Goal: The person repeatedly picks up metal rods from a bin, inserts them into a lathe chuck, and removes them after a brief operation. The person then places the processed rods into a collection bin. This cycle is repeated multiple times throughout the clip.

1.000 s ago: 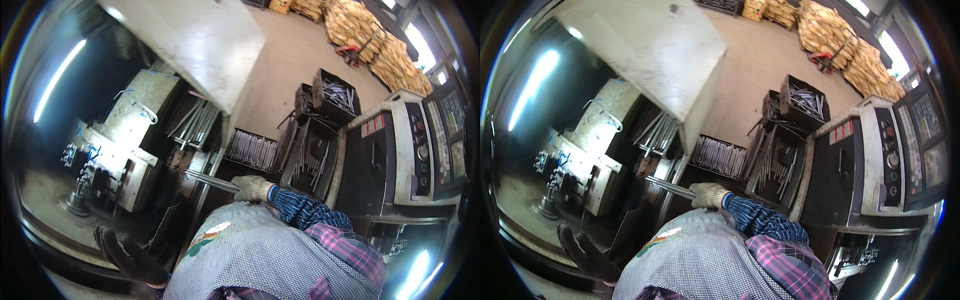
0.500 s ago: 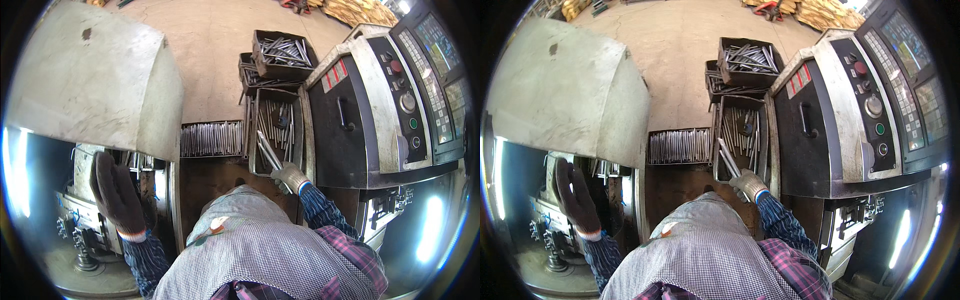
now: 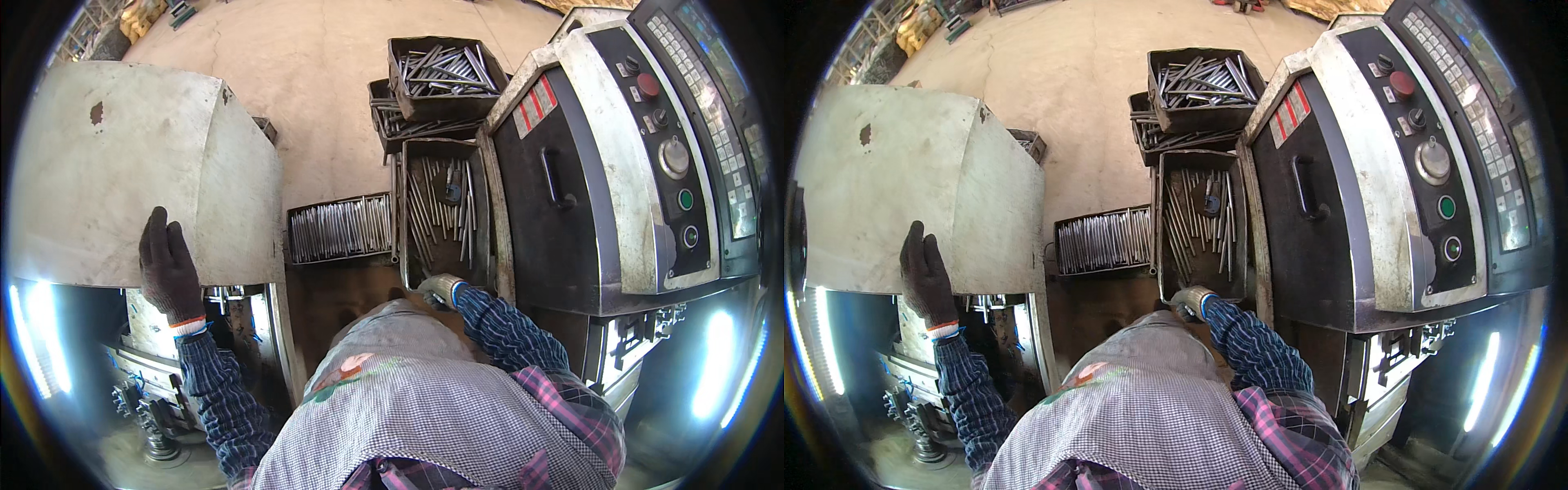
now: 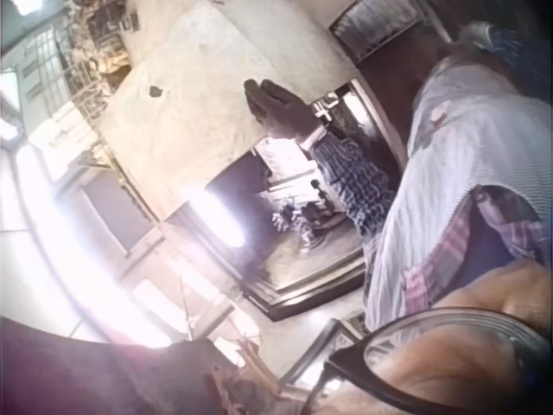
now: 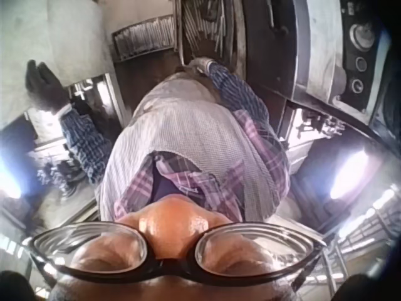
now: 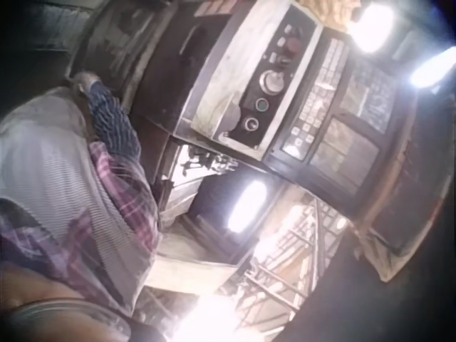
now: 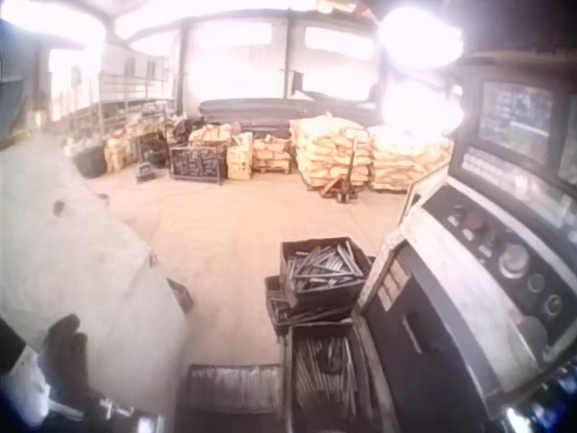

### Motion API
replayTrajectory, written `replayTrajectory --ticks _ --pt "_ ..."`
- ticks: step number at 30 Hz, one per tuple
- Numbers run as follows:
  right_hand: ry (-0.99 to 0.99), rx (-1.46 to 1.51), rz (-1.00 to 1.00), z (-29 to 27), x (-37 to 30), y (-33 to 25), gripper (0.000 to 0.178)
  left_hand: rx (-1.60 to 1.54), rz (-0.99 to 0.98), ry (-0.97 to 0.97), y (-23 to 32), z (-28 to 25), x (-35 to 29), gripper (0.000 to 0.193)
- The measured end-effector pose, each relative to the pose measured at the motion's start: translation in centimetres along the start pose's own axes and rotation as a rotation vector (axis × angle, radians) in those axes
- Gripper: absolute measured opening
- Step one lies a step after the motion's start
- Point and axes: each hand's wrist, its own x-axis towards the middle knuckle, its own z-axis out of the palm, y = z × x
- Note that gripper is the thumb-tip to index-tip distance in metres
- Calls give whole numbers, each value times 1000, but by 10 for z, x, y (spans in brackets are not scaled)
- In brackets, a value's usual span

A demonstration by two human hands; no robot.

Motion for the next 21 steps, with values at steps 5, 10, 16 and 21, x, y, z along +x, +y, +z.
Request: replayTrajectory --ticks 5,10,16,21 --pt "106 -397 -228 22 10 3 46 39 92 44 -9 6 -6 29" --pt "308 -779 -139 49 -15 -12 74 17 100 49 2 1 -3 29" --pt "399 -819 -174 69 -90 -35 72 15 135 62 -5 0 -6 29" --pt "356 -602 -160 64 -109 -26 67 10 151 86 -9 1 -8 29"
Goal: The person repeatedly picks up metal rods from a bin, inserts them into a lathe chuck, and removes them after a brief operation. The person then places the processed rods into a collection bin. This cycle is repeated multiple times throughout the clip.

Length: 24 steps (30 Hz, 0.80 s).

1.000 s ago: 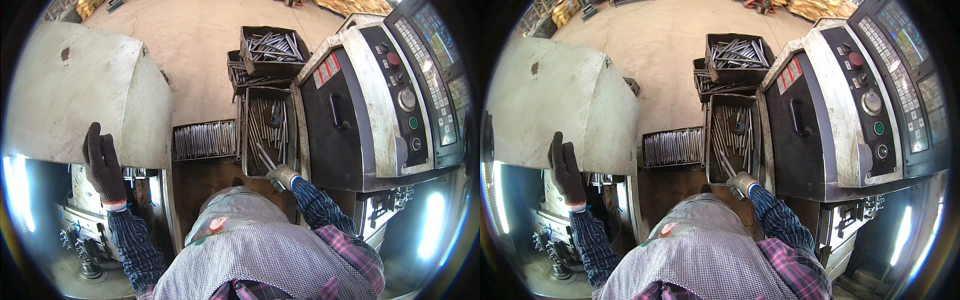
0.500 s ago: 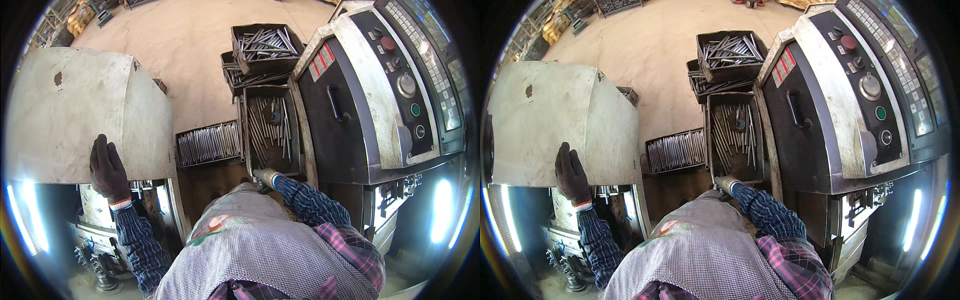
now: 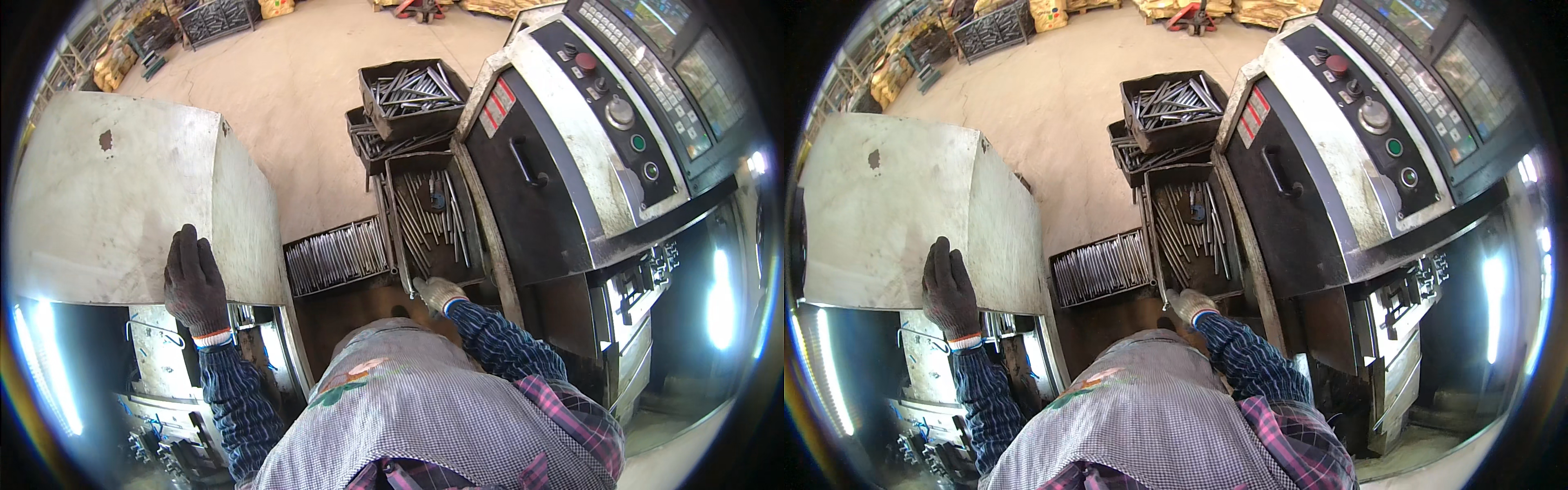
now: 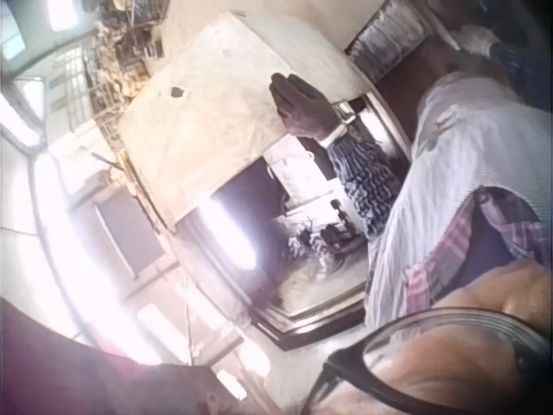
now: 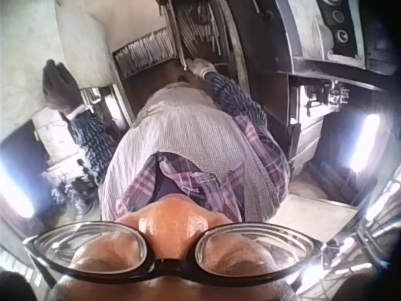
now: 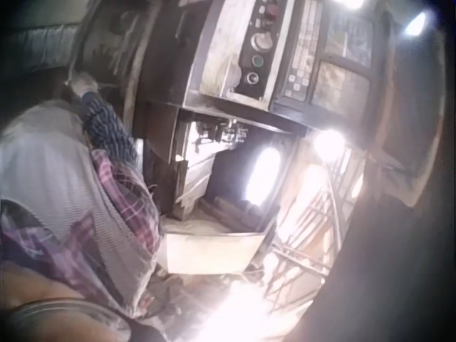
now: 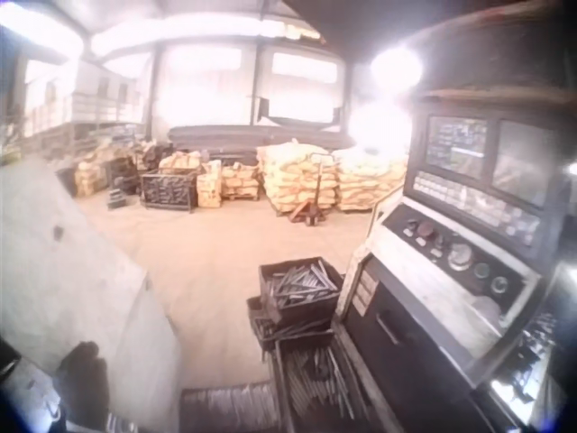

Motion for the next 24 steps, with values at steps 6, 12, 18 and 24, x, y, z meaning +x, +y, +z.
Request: replayTrajectory --ticks 6,12,18,24 --pt "367 335 102 53 30 107 66 -58 22 35 4 -7 0 27" --pt "172 -374 147 150 3 288 58 -710 -231 -49 33 -14 -11 28" --pt "128 125 681 285 -54 392 70 -1023 -184 -206 55 -9 -36 30" --pt "3 323 561 265 -156 287 56 -1218 -95 -309 99 -24 -46 28"
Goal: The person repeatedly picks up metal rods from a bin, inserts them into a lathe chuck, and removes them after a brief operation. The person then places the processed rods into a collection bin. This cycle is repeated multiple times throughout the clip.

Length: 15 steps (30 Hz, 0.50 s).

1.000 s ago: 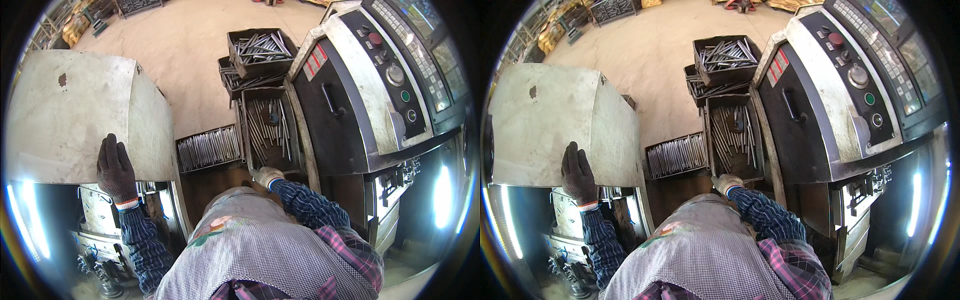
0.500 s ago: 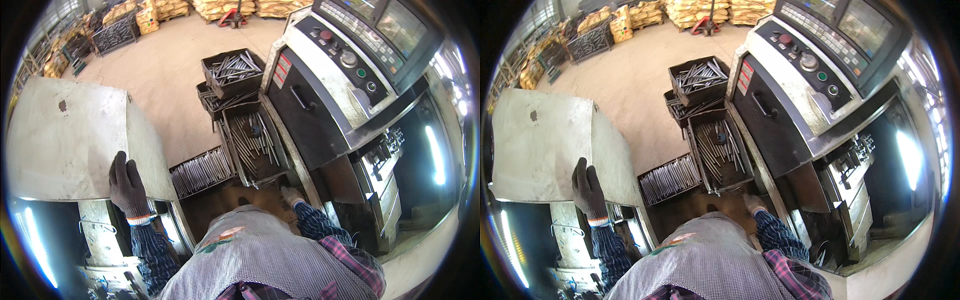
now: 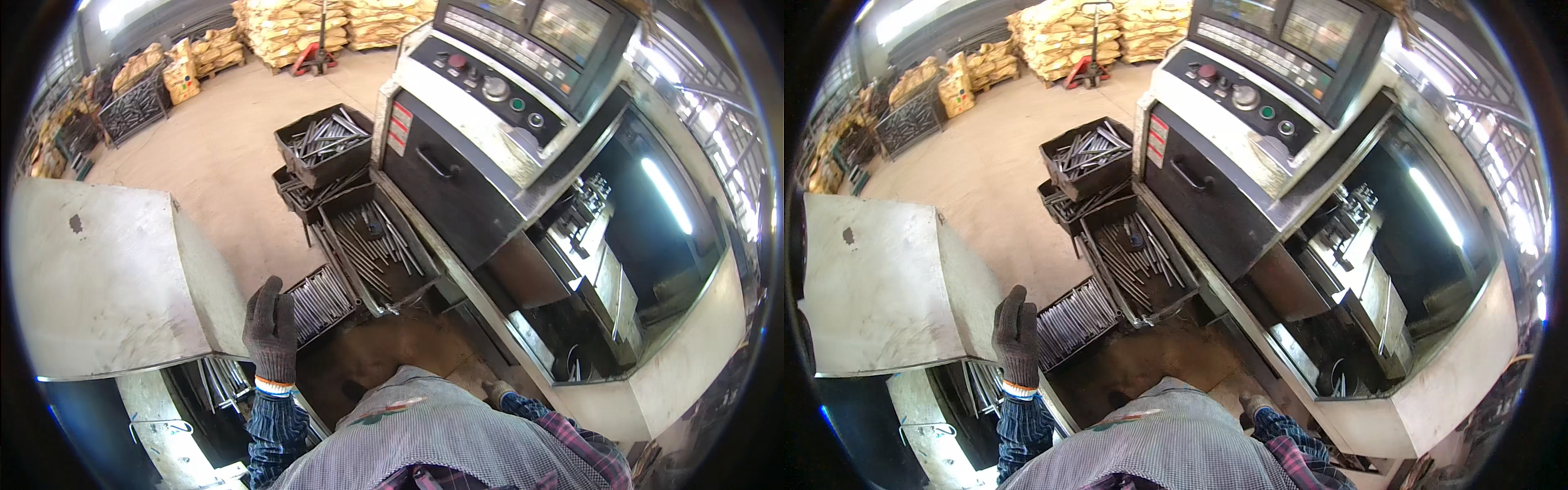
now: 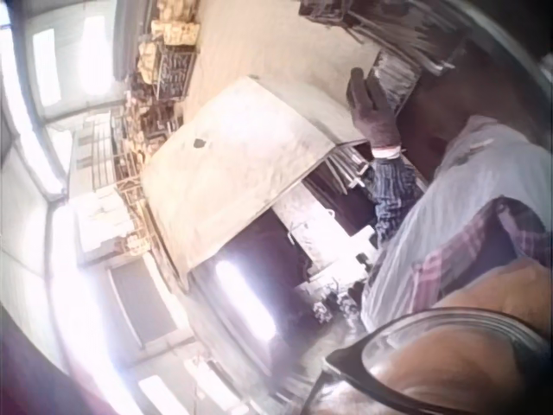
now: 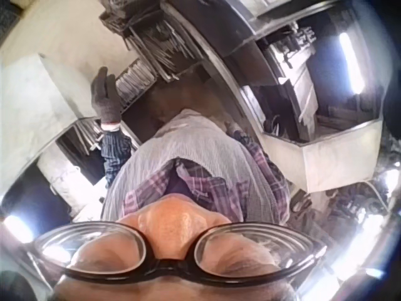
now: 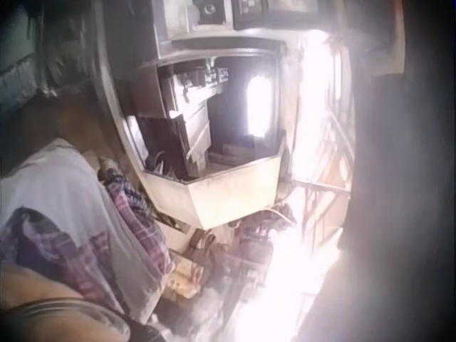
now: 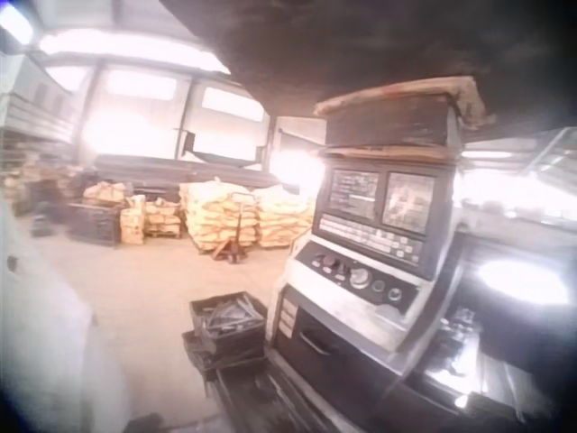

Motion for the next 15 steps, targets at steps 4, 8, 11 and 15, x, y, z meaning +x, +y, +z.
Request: replayTrajectory --ticks 4,8,11,15 --pt "173 235 -206 0 22 11 53 -78 32 -69 18 13 -2 28" --pt "122 735 -32 -61 -72 -48 53 -84 46 -91 26 27 -11 29" --pt "186 753 -55 -81 -70 -31 51 -135 35 -123 30 51 -18 28" --pt "264 858 -54 -79 9 46 53 -110 53 -164 59 94 -27 28"
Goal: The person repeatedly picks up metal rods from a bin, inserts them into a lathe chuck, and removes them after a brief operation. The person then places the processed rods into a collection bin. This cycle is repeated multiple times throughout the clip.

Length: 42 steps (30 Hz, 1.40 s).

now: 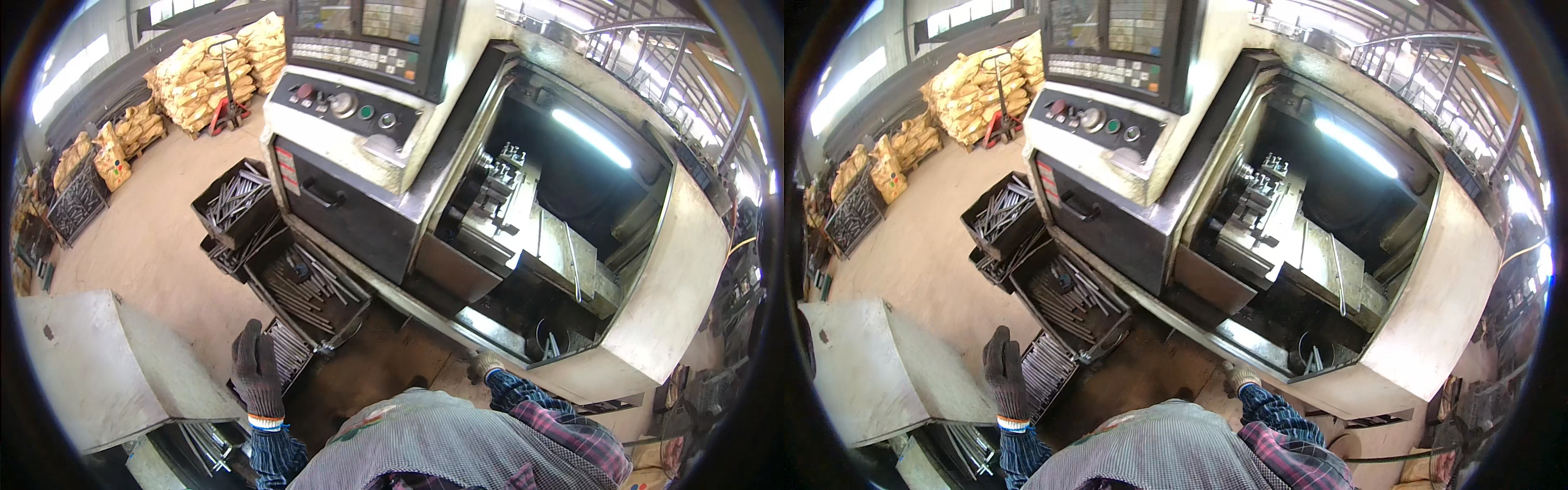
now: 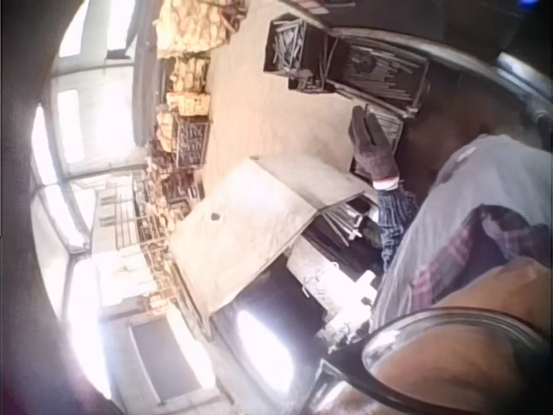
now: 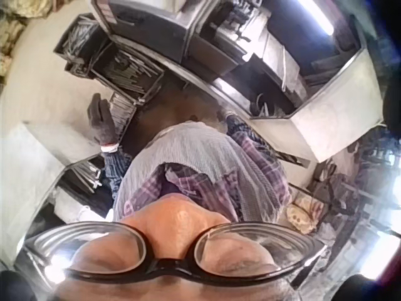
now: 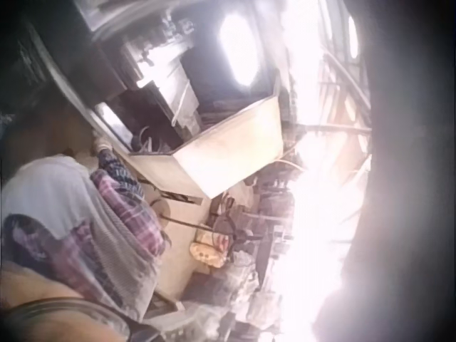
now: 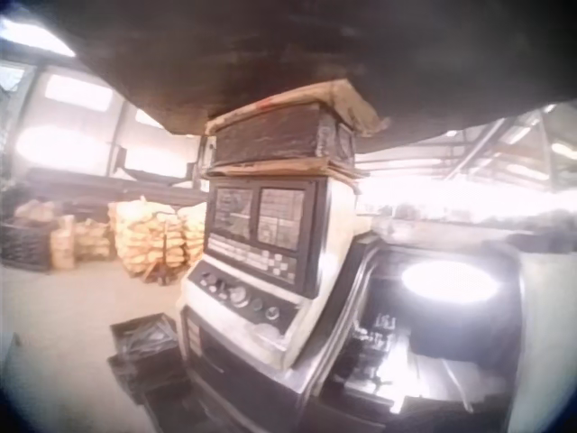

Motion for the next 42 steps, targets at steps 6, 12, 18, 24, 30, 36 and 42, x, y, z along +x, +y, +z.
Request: replayTrajectory --ticks 6,12,18,24,30,36,42 --pt "533 335 -267 -80 78 40 44 -69 21 -127 54 68 3 29" --pt "509 989 -236 -147 53 -62 48 -66 192 -179 107 154 11 26" --pt "898 532 -318 -202 110 -103 50 -172 186 -349 158 214 21 26" --pt "977 200 -360 -242 94 -171 54 -158 268 -410 160 240 53 25" --pt "815 -267 -432 -226 52 -263 91 -299 326 -518 155 264 100 22" --pt "748 -646 -249 -238 91 -288 55 -414 471 -640 163 278 140 21" --pt "692 -339 -161 -263 72 -279 52 -557 499 -763 161 296 152 23"
